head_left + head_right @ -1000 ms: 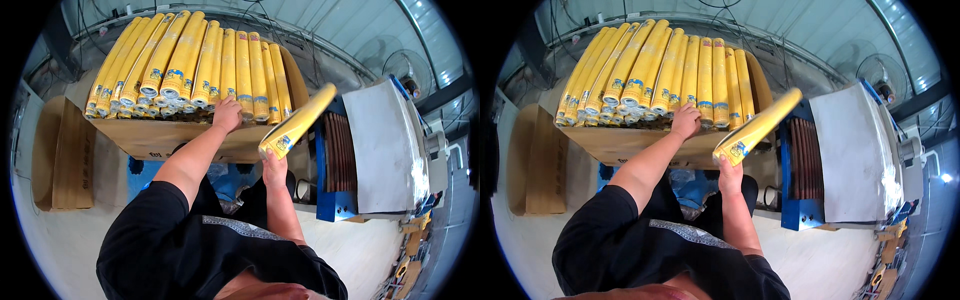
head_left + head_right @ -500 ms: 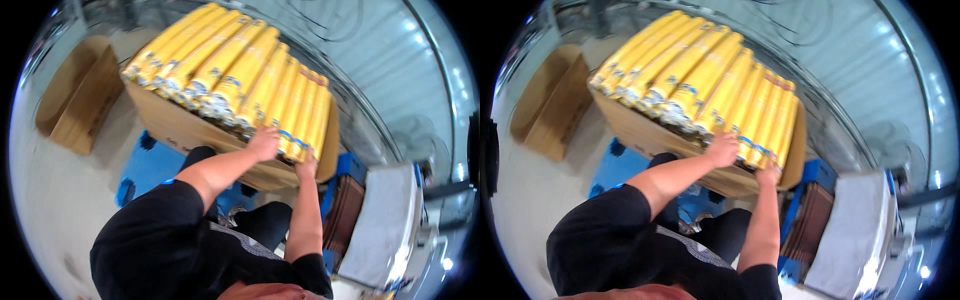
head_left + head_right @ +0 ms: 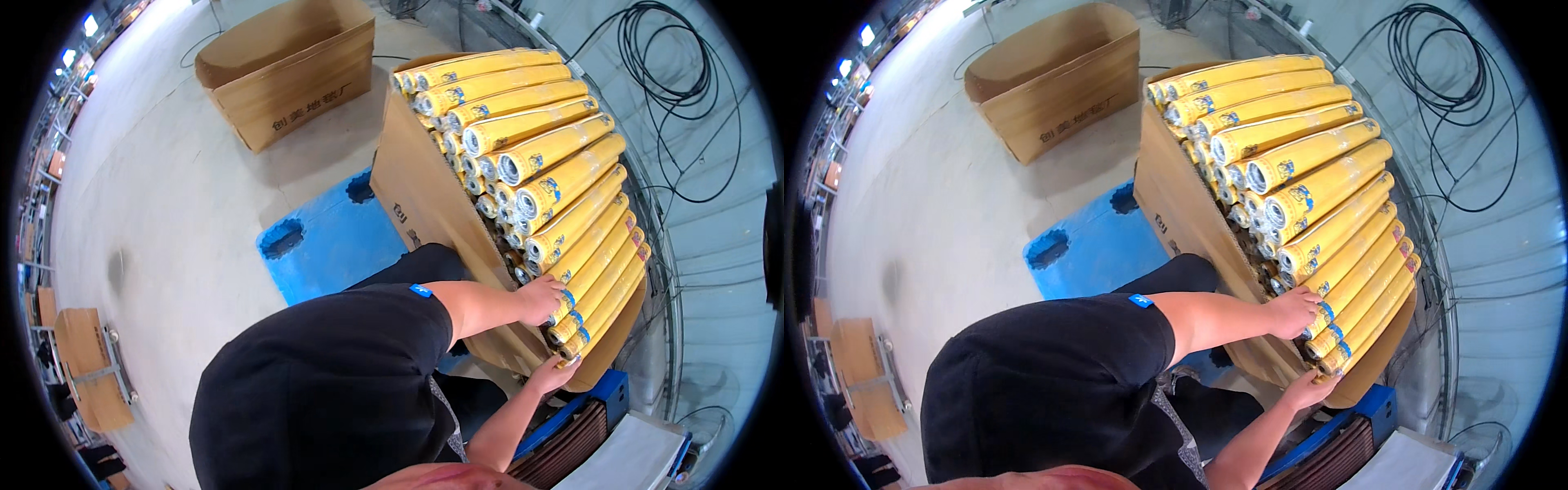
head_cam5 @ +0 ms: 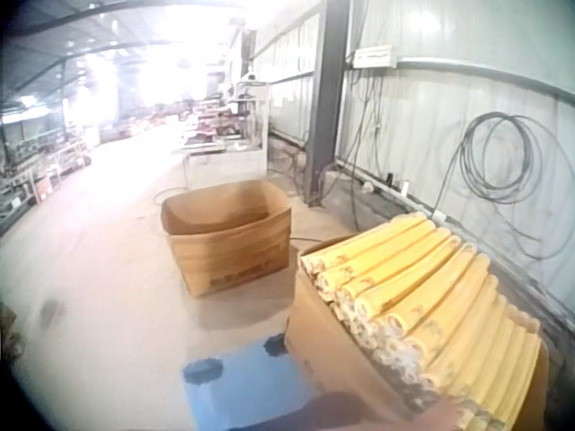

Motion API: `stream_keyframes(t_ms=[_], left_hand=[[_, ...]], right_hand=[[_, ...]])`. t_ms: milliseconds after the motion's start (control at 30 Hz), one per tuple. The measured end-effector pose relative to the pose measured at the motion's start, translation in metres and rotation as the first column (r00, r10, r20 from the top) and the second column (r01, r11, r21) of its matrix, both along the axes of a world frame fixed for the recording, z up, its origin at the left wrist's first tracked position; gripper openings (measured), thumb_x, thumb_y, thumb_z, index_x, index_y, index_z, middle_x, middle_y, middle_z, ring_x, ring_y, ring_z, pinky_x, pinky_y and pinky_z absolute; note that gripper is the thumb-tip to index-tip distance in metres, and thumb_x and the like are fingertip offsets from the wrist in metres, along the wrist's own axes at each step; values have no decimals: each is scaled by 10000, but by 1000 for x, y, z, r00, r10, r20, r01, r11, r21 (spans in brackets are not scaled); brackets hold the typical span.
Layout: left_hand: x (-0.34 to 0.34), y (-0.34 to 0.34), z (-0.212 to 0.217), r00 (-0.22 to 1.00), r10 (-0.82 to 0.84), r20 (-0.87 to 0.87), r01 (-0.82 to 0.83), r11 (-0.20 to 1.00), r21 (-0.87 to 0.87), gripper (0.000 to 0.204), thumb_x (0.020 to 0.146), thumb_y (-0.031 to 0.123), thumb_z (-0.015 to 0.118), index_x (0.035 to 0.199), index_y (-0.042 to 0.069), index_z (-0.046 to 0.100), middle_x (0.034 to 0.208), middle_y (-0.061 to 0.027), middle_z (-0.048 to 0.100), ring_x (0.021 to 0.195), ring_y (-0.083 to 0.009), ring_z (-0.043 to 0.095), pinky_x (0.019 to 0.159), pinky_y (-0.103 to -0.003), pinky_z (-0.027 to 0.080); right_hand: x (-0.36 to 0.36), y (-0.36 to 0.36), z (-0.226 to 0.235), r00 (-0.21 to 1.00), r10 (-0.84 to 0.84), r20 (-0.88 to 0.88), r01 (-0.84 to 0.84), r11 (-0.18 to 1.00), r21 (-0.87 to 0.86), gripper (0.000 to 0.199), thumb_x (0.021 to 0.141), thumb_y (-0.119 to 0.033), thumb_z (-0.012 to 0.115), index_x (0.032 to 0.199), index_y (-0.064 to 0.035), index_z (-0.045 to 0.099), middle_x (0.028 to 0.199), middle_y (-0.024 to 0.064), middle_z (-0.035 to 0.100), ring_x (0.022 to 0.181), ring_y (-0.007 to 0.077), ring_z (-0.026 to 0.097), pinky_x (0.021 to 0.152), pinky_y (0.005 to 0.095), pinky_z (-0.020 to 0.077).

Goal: The person sits in a warehouse and repeatedly picks yellow cylindrical packages from a large cardboard box. They place each cylinder onto a blue roller conveyor machine to the right. The person continues this process for the duration of the clip.

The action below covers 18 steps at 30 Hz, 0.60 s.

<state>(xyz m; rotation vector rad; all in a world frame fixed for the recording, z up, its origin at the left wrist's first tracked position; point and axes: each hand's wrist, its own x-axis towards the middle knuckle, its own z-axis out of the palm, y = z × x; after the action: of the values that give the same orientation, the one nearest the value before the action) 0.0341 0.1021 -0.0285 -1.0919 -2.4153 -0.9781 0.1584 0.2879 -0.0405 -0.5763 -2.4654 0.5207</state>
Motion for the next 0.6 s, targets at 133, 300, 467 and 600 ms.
stream_keyframes(t_ms=[133,300,467,600], left_hand=[[5,2,4,998,-20,52,24,997,-78,171,660,149,633,776,45,704,970,-82,669,1224,-259,467,1021,-388,335],[2,-11,12,991,14,133,11,983,-182,232,705,162,615,882,42,707,1101,-96,641,1254,-253,442,1049,-380,310],[11,-7,20,991,-2,135,34,972,-233,244,714,164,618,915,52,702,1135,-89,631,1255,-248,444,1054,-387,315],[12,-12,39,974,-47,221,139,896,-422,259,708,171,626,931,56,692,1167,-100,617,1229,-250,467,1049,-418,344]], right_hand=[[77,1,-35,998,-45,39,41,994,99,655,863,-132,612,1419,38,310,1432,279,331,1240,433,426,1034,475,369],[144,-32,-25,882,-118,457,194,973,-125,585,881,-166,602,1377,48,379,1371,259,437,1227,392,466,1033,448,379],[168,1,-58,804,-173,570,152,985,85,495,922,-183,511,1366,13,417,1362,197,471,1237,306,472,1046,401,356],[210,59,-87,72,-599,798,-460,690,559,449,980,-222,374,1389,-43,422,1420,104,441,1310,237,400,1102,333,276]])
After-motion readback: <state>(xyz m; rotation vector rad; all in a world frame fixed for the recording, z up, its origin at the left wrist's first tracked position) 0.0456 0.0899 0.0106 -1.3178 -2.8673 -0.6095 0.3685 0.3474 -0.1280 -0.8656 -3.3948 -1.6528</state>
